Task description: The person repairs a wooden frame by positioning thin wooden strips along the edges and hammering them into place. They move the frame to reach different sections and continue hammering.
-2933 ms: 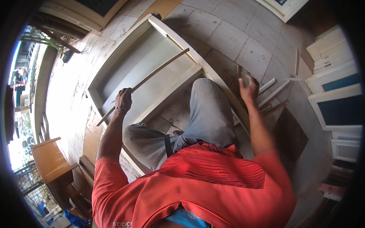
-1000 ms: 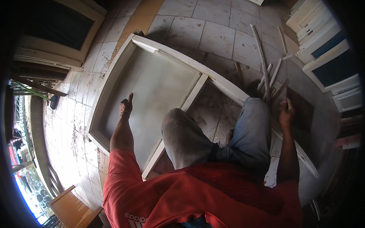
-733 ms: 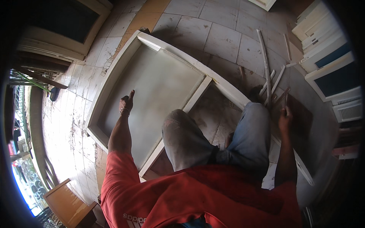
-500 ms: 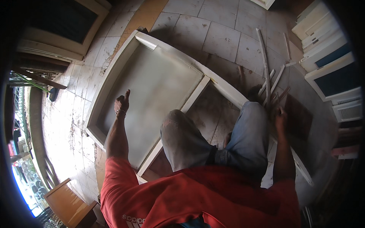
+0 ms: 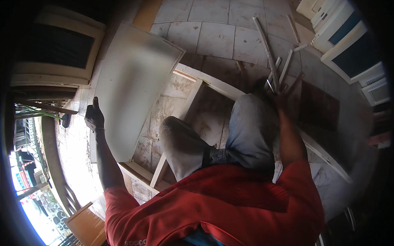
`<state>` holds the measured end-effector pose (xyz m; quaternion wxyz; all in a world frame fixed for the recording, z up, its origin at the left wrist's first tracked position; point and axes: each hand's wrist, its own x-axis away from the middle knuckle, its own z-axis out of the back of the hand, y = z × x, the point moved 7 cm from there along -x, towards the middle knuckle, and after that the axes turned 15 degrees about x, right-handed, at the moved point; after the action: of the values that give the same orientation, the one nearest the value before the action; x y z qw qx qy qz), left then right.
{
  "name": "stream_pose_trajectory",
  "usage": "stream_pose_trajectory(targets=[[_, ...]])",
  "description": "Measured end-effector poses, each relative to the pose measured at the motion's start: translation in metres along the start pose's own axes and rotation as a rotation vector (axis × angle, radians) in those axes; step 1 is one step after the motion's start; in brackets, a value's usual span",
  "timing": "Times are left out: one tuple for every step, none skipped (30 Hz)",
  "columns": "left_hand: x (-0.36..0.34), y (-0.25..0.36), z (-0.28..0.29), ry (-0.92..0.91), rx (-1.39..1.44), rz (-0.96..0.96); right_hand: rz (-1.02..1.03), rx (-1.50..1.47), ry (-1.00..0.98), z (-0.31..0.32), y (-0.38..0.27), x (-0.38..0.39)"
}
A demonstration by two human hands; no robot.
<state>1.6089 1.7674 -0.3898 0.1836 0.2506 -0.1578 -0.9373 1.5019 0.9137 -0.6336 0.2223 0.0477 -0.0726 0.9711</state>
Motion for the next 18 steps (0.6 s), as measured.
stream_pose_trajectory(targets=[[-0.006,0.028,0.014,0.054,0.015,-0.078,-0.143,-0.233,-0.027,0.001,0.000,-0.006],[-0.007,0.044,0.045,0.125,-0.013,-0.144,-0.114,-0.404,-0.062,0.018,-0.050,-0.008],[-0.008,0.048,0.079,0.159,-0.066,-0.141,-0.074,-0.576,-0.110,0.062,-0.117,-0.004],[-0.014,0.072,0.093,0.180,-0.038,-0.231,0.057,-0.672,-0.073,0.114,-0.154,-0.003],[-0.020,0.100,0.098,0.187,0.001,-0.330,0.172,-0.760,-0.030,0.163,-0.180,-0.004],[-0.021,0.127,0.108,0.205,0.018,-0.432,0.262,-0.743,0.003,0.210,-0.206,-0.003],[-0.021,0.158,0.116,0.185,0.046,-0.461,0.312,-0.828,0.031,0.247,-0.223,-0.002],[-0.022,0.186,0.126,0.166,0.080,-0.487,0.316,-0.908,0.084,0.277,-0.228,-0.008],[-0.022,0.204,0.135,0.153,0.064,-0.582,0.218,-0.943,0.016,0.293,-0.230,-0.016],[-0.021,0.225,0.143,0.114,0.073,-0.594,0.272,-0.981,0.098,0.299,-0.222,-0.031],[-0.019,0.249,0.160,0.110,0.110,-0.605,0.145,-0.945,0.037,0.291,-0.208,-0.038],[-0.017,0.268,0.172,0.101,0.153,-0.616,0.013,-0.903,-0.020,0.277,-0.188,-0.041],[-0.019,0.291,0.176,0.075,0.147,-0.675,-0.026,-0.735,-0.029,0.240,-0.141,-0.052],[-0.021,0.318,0.183,0.042,0.189,-0.703,-0.070,-0.569,-0.034,0.201,-0.087,-0.050],[-0.021,0.330,0.197,0.030,0.240,-0.681,-0.104,-0.356,-0.099,0.176,-0.067,-0.023],[-0.021,0.338,0.212,0.015,0.287,-0.658,-0.135,-0.143,-0.170,0.156,-0.050,0.012],[-0.021,0.345,0.222,-0.009,0.287,-0.632,0.008,-0.003,-0.324,0.136,-0.036,0.051],[-0.020,0.343,0.240,-0.010,0.356,-0.614,0.036,0.051,-0.425,0.135,-0.038,0.084]])
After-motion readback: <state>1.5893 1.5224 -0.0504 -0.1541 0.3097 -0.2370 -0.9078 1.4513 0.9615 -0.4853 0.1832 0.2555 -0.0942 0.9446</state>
